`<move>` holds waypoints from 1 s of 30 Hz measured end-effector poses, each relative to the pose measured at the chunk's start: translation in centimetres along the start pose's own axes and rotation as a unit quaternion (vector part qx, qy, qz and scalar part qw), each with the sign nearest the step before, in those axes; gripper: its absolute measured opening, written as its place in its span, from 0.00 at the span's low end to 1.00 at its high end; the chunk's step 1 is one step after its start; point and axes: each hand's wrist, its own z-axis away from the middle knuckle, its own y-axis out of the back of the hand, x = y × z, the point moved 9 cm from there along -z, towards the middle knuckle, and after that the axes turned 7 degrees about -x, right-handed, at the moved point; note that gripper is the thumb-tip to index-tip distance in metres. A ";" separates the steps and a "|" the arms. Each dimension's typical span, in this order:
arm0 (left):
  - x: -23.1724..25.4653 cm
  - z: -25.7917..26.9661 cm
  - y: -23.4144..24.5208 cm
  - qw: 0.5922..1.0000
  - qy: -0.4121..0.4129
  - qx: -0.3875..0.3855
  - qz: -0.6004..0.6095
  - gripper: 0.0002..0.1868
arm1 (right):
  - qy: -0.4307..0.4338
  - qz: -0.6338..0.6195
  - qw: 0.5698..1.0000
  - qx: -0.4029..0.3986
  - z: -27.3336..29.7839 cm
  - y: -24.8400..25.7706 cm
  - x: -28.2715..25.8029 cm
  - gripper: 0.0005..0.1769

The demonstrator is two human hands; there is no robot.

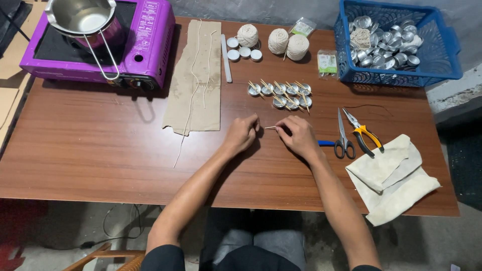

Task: Assembling candle wicks by threading cotton wicks through metal sustainer bases and crimping them with pliers.

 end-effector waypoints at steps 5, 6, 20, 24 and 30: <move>1.4 0.3 1.6 0.999 -0.018 0.045 0.024 0.11 | -0.012 0.068 0.997 0.019 0.4 0.5 0.6 0.05; 1.6 0.4 1.9 0.998 -0.020 0.059 0.030 0.10 | -0.016 0.084 0.996 0.020 0.5 0.5 1.0 0.05; 2.2 0.8 3.2 0.992 -0.037 0.111 0.042 0.06 | -0.141 0.051 0.975 0.165 0.8 7.7 8.7 0.03; 2.5 0.7 3.3 0.992 -0.048 0.108 0.036 0.04 | -0.231 0.072 0.959 0.145 -1.0 8.6 15.0 0.09; 1.8 0.6 3.2 0.990 -0.041 0.123 0.056 0.04 | -0.356 0.058 0.926 0.108 -3.4 6.6 23.0 0.12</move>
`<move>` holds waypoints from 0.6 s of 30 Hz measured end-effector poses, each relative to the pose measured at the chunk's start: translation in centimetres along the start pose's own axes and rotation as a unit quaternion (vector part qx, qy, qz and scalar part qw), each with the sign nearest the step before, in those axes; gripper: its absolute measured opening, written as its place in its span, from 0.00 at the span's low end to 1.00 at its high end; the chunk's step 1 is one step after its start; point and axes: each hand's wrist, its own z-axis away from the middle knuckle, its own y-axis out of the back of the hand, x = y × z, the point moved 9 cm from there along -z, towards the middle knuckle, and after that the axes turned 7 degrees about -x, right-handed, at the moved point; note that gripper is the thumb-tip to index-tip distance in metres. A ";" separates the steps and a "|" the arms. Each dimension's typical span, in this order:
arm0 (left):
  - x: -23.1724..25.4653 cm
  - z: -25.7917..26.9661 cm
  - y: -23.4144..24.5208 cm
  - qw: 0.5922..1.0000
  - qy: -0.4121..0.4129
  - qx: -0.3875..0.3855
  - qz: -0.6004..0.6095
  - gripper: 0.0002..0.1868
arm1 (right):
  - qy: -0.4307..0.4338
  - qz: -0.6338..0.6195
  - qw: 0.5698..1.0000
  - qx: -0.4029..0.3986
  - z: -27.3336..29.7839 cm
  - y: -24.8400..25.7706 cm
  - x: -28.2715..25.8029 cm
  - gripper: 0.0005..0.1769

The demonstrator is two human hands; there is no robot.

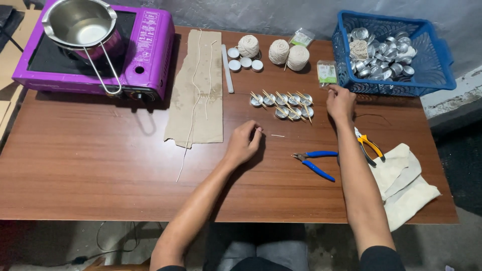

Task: Assembling candle wicks by threading cotton wicks through metal sustainer bases and crimping them with pliers.

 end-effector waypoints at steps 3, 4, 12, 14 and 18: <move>0.2 -0.1 0.1 1.000 0.002 -0.005 0.005 0.04 | 0.002 0.019 1.000 -0.002 -0.4 0.0 -0.4 0.13; 0.2 -0.2 0.2 1.000 0.001 -0.004 0.005 0.04 | 0.002 0.020 1.000 -0.002 -0.8 -0.2 -0.5 0.13; 0.6 -0.3 0.1 0.999 0.017 -0.026 -0.006 0.05 | -0.077 0.100 0.992 -0.025 -1.9 -1.5 0.3 0.14; 1.0 -0.5 0.3 1.000 0.016 -0.026 -0.001 0.05 | -0.100 0.101 0.990 -0.021 -1.7 -1.2 -0.5 0.13; 0.9 -0.3 0.3 1.000 0.018 -0.017 0.001 0.05 | -0.136 0.105 0.985 -0.003 -2.5 -1.9 0.2 0.13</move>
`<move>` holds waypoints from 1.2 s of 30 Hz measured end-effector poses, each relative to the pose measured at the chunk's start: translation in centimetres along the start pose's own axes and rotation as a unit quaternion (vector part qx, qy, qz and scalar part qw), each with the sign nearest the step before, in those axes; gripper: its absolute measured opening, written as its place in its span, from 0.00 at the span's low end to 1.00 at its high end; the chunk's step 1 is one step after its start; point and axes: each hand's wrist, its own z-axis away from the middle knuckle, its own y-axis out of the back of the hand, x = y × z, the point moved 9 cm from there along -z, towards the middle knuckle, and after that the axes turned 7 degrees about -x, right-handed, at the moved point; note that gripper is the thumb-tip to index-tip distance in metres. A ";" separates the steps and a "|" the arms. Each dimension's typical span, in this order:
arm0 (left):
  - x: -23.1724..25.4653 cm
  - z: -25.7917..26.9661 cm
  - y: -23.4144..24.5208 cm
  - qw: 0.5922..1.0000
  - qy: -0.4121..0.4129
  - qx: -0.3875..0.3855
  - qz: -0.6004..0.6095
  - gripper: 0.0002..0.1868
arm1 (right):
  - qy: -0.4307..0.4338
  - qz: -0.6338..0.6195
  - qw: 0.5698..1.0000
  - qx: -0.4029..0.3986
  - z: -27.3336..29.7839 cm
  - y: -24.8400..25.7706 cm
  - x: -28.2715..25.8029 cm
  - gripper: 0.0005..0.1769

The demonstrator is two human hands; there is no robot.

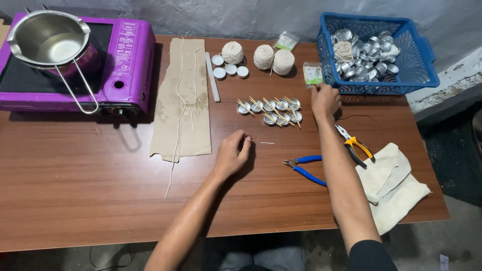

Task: Assembling candle wicks by threading cotton wicks through metal sustainer bases and crimping them with pliers.

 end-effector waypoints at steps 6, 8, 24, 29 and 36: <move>-0.2 0.0 -0.1 1.000 0.003 0.004 0.001 0.04 | -0.009 0.003 1.000 0.029 0.5 0.6 -0.9 0.14; -0.3 0.1 -0.1 1.000 0.004 0.002 0.003 0.04 | -0.019 -0.003 1.000 0.022 0.3 0.3 -0.6 0.13; -0.2 0.0 0.1 1.000 0.002 0.012 0.002 0.04 | -0.010 -0.021 0.999 0.036 0.6 0.9 -0.5 0.11; -0.5 0.0 0.0 1.000 0.014 0.010 0.009 0.05 | -0.014 -0.044 0.998 0.042 1.3 1.4 -0.5 0.11; -0.6 0.0 0.1 1.000 0.021 0.014 0.012 0.05 | -0.016 -0.053 0.998 0.040 3.1 2.9 -0.8 0.13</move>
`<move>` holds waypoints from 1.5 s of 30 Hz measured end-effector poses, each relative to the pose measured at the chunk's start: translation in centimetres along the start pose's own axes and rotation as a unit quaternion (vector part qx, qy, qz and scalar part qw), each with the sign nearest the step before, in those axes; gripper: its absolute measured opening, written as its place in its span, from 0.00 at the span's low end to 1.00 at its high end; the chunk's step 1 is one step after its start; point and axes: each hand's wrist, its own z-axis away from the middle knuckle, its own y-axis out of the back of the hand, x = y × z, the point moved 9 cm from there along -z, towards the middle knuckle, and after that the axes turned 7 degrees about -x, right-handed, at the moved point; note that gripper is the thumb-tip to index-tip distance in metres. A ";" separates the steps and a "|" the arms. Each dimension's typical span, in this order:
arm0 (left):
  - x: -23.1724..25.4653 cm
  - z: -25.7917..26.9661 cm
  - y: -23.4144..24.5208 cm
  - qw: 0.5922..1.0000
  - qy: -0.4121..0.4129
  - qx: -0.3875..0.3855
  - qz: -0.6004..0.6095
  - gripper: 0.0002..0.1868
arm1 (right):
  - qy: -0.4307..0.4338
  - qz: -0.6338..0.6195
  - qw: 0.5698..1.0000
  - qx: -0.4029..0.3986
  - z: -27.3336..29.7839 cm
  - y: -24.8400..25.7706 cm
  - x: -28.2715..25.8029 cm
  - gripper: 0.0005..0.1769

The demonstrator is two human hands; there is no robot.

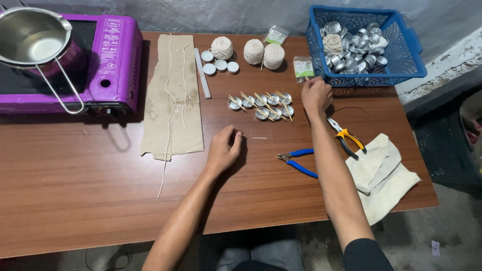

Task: Assembling candle wicks by threading cotton wicks through metal sustainer bases and crimping them with pliers.

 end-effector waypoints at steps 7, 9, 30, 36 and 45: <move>-0.1 0.0 0.1 1.000 -0.007 0.010 -0.003 0.05 | 0.005 -0.049 0.999 -0.009 1.1 1.5 0.9 0.10; -0.3 0.1 0.1 1.000 -0.004 0.011 -0.001 0.04 | -0.031 -0.080 0.996 -0.001 0.7 1.3 2.0 0.07; 2.1 0.3 1.6 0.998 -0.035 0.043 0.026 0.07 | 0.247 -0.170 0.953 0.050 12.3 8.7 -2.3 0.03; 4.4 1.2 1.0 0.989 -0.146 0.006 0.034 0.20 | 0.385 -0.308 0.843 -0.216 20.3 2.9 -5.5 0.02; 4.8 2.1 -1.5 0.977 -0.169 -0.128 -0.037 0.09 | 0.388 -0.322 0.815 -0.287 21.6 1.2 -5.6 0.02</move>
